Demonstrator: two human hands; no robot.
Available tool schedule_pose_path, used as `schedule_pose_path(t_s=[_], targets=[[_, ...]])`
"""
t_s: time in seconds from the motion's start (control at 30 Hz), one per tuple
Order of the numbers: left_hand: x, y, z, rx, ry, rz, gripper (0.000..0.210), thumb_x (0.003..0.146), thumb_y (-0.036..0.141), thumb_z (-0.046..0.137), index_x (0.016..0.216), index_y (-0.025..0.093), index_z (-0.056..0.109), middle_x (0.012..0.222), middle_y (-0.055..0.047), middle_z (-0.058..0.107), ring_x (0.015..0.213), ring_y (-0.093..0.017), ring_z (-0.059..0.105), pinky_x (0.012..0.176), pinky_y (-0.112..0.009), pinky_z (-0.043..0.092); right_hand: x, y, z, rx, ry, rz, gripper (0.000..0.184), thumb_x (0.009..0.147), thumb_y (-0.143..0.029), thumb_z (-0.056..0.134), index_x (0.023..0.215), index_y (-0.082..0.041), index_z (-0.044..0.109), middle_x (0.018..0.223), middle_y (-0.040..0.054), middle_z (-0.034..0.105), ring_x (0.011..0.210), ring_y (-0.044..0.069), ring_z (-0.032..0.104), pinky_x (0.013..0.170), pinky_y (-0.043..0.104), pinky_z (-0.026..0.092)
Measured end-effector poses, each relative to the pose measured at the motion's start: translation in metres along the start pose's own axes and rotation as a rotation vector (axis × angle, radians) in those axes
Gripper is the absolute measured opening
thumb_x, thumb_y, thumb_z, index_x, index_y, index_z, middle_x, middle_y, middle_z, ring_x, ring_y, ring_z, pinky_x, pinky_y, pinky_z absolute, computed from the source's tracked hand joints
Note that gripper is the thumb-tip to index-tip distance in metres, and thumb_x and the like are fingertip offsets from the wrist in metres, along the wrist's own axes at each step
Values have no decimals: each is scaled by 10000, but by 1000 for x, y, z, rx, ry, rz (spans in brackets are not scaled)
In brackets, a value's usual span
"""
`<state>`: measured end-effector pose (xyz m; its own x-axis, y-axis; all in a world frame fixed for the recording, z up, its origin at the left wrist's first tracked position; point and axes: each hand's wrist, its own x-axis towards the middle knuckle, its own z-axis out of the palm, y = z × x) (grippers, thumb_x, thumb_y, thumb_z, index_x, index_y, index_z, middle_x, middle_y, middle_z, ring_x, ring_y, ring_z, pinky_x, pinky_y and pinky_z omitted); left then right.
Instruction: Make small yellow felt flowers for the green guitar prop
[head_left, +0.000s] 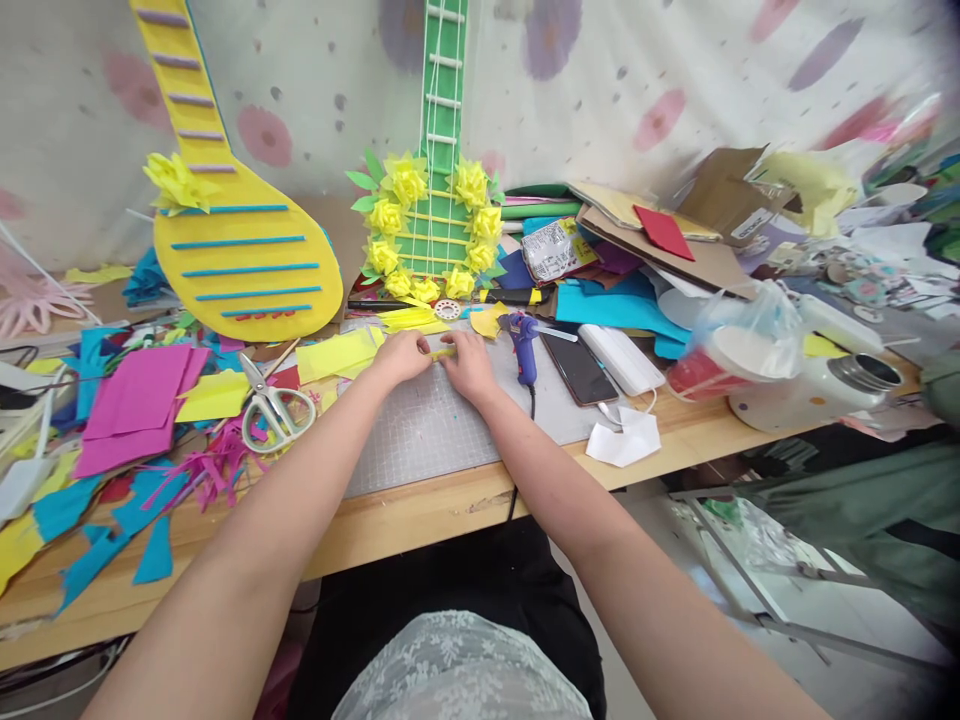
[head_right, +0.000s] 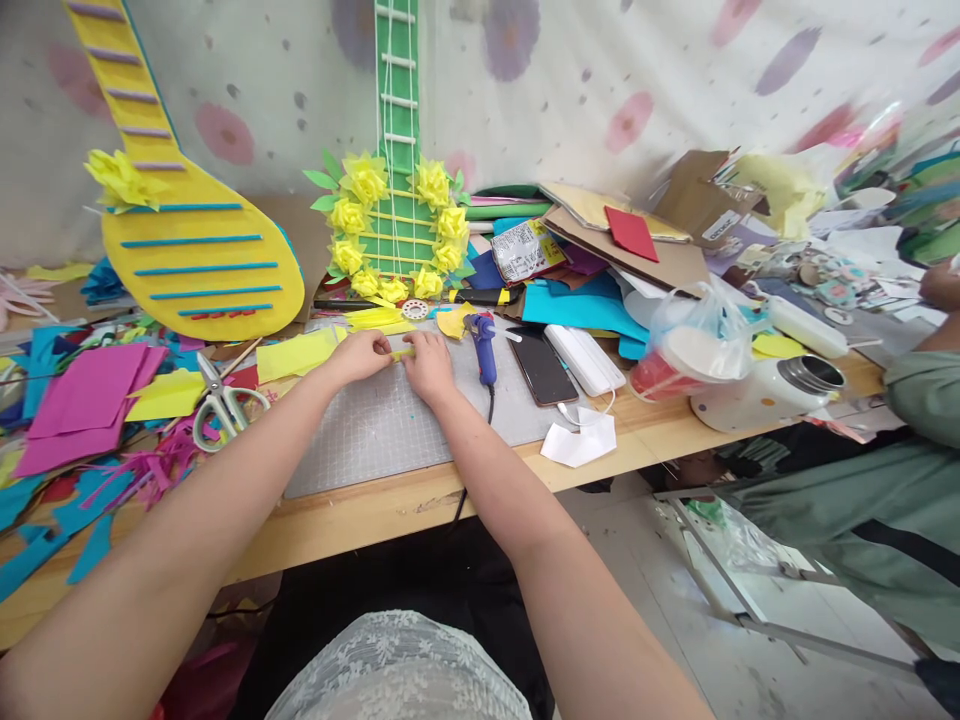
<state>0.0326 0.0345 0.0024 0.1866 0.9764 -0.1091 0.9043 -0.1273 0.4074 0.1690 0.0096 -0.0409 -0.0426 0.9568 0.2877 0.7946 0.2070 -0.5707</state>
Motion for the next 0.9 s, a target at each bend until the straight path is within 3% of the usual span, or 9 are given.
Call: schedule_pose_path(t_s=[0.1,0.23,0.47,0.67,0.9], targets=[[-2,0,1,-108,29,-8,69,711,220,583,773,203,608,863,-23,691,793,-170,612,695,-272,453,4,3,2,156,75,87,333,781,-195,534,1113,-168,521,1152,108,585,1027,188,537,869,350,441],[-5,-6,8,-157,76,3,94,728,179,572,820,194,585,898,-27,679,800,-155,608,710,-268,454,8,6,4,367,69,170,284,769,-176,533,1053,-173,516,1134,94,598,949,147,578,816,297,472],[-7,-6,12,-45,112,18,228,738,289,631,938,183,602,1014,-76,651,939,-204,588,816,-311,452,8,7,6,302,58,177,269,727,-121,560,993,-152,541,1038,76,623,938,148,563,840,293,458],[-9,0,12,85,139,76,303,738,334,641,994,172,636,1112,-115,615,1109,-271,506,952,-350,394,7,7,5,298,43,151,345,699,-94,553,1039,-151,545,1098,89,600,929,159,556,849,321,449],[-14,6,14,131,148,87,291,816,177,489,1071,195,628,1102,-87,643,1070,-250,548,840,-348,451,8,10,7,407,104,198,356,711,-129,529,1065,-164,535,1123,96,572,879,153,561,821,318,470]])
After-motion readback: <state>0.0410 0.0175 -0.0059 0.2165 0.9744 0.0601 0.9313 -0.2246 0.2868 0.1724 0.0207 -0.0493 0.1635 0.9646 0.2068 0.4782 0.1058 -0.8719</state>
